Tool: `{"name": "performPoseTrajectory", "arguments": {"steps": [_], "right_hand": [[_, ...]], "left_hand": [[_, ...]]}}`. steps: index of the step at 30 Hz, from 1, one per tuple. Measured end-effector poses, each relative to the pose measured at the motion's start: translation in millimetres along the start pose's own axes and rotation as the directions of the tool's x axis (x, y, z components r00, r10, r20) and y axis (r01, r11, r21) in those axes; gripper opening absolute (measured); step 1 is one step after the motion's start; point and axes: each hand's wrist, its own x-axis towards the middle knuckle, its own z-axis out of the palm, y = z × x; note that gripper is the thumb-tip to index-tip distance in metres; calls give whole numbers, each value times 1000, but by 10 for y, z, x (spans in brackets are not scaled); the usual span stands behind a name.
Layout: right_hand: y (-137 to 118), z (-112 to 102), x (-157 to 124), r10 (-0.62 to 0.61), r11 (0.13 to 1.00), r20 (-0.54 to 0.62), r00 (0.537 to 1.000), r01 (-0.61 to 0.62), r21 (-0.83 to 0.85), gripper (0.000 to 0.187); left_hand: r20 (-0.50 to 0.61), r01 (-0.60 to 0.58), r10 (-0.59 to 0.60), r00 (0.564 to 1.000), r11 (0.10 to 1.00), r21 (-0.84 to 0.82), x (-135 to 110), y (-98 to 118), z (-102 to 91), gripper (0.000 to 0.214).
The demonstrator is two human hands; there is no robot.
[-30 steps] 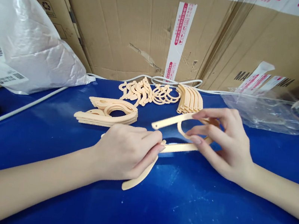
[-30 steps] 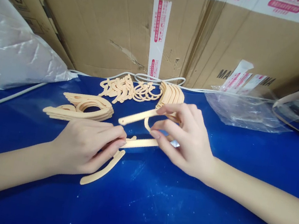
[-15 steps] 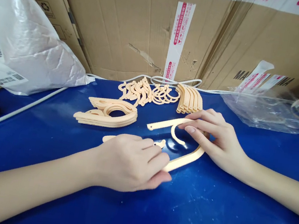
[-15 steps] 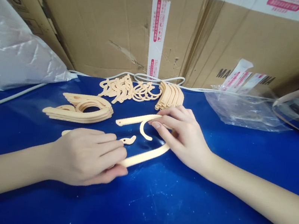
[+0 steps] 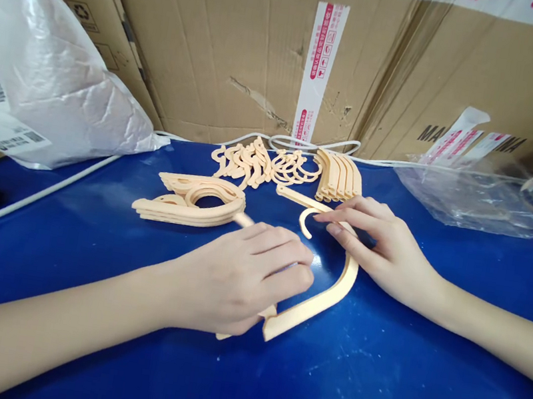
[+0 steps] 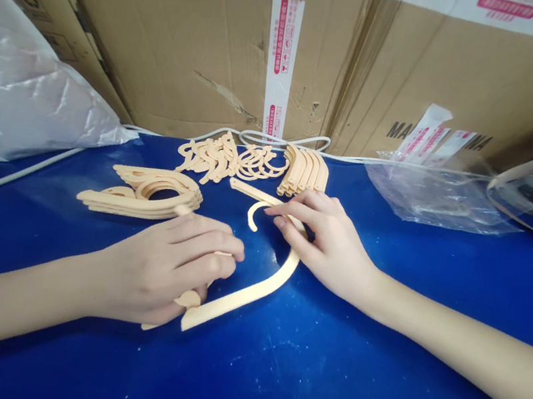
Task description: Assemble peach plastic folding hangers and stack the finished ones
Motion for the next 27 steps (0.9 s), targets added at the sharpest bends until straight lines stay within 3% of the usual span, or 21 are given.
{"name": "performPoseTrajectory", "arguments": {"steps": [6, 27], "right_hand": [[-8, 4, -11, 3, 997, 33, 999, -1, -81, 24], [-6, 13, -17, 19, 996, 39, 999, -15, -93, 21]], "left_hand": [[-21, 147, -146, 989, 987, 57, 2, -20, 58, 23], [12, 248, -248, 969, 965, -90, 2, -43, 68, 31]]}}
